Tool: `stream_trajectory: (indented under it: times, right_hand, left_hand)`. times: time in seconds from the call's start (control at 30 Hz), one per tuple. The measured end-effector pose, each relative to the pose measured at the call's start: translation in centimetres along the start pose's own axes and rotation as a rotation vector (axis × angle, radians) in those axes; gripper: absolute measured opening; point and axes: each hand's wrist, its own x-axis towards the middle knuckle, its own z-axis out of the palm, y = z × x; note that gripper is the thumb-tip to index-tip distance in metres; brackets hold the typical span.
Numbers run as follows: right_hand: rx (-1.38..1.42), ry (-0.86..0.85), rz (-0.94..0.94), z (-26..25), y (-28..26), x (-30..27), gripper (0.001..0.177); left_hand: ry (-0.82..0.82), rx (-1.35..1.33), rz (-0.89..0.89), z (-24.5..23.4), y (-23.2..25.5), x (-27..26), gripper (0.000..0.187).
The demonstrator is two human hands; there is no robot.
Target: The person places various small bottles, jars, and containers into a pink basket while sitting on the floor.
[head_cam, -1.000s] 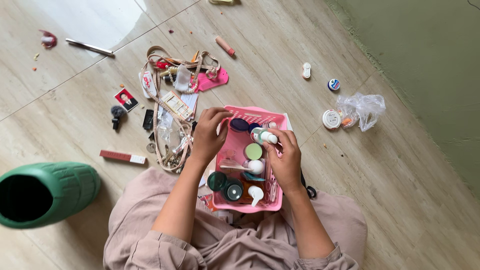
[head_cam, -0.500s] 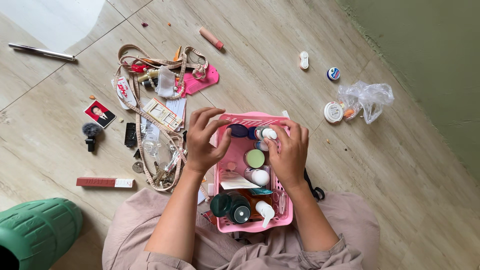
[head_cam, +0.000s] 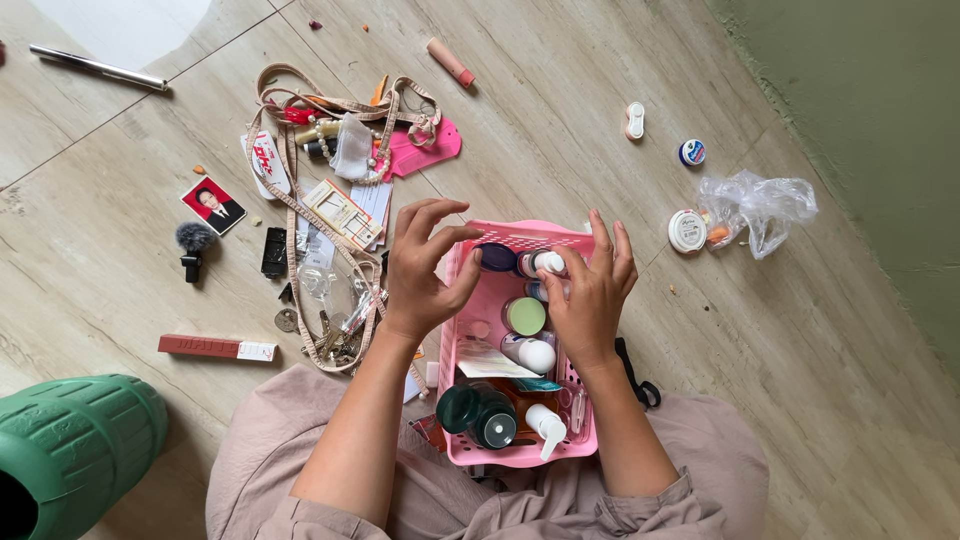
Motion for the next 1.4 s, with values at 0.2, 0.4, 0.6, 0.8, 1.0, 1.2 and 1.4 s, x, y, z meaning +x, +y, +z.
stream_trajectory:
  times: [0.2,0.4,0.6,0.8,1.0,1.2,1.4]
  right_hand:
    - [0.009,-0.005,0.009,0.6,0.2,0.0,0.033]
    - [0.019,0.003,0.015,0.7,0.4,0.1,0.034]
    - [0.014,0.006,0.017,0.9,0.4,0.0,0.036]
    - [0.033,0.001,0.012,0.4,0.4,-0.4,0.043]
    - [0.101,0.044,-0.004,-1.7,0.6,-1.7,0.047]
    - [0.111,0.108,0.009,-4.6,3.4,-2.8,0.047]
    - [0.115,0.148,0.039,-6.5,7.9,-2.8,0.044]
  left_hand:
    - [-0.045,-0.014,-0.015,0.0,0.2,0.1,0.021]
    - [-0.096,0.001,-0.027,0.1,0.1,0.1,0.021]
    - [-0.122,0.008,-0.027,0.2,0.0,0.0,0.021]
    - [-0.137,0.012,-0.022,0.2,-0.3,-0.2,0.021]
    - [-0.135,0.042,0.027,-0.5,0.5,0.1,0.02]
    - [-0.136,0.132,0.096,-1.9,3.8,0.3,0.016]
    - [-0.142,0.203,0.103,-4.3,9.3,1.8,0.016]
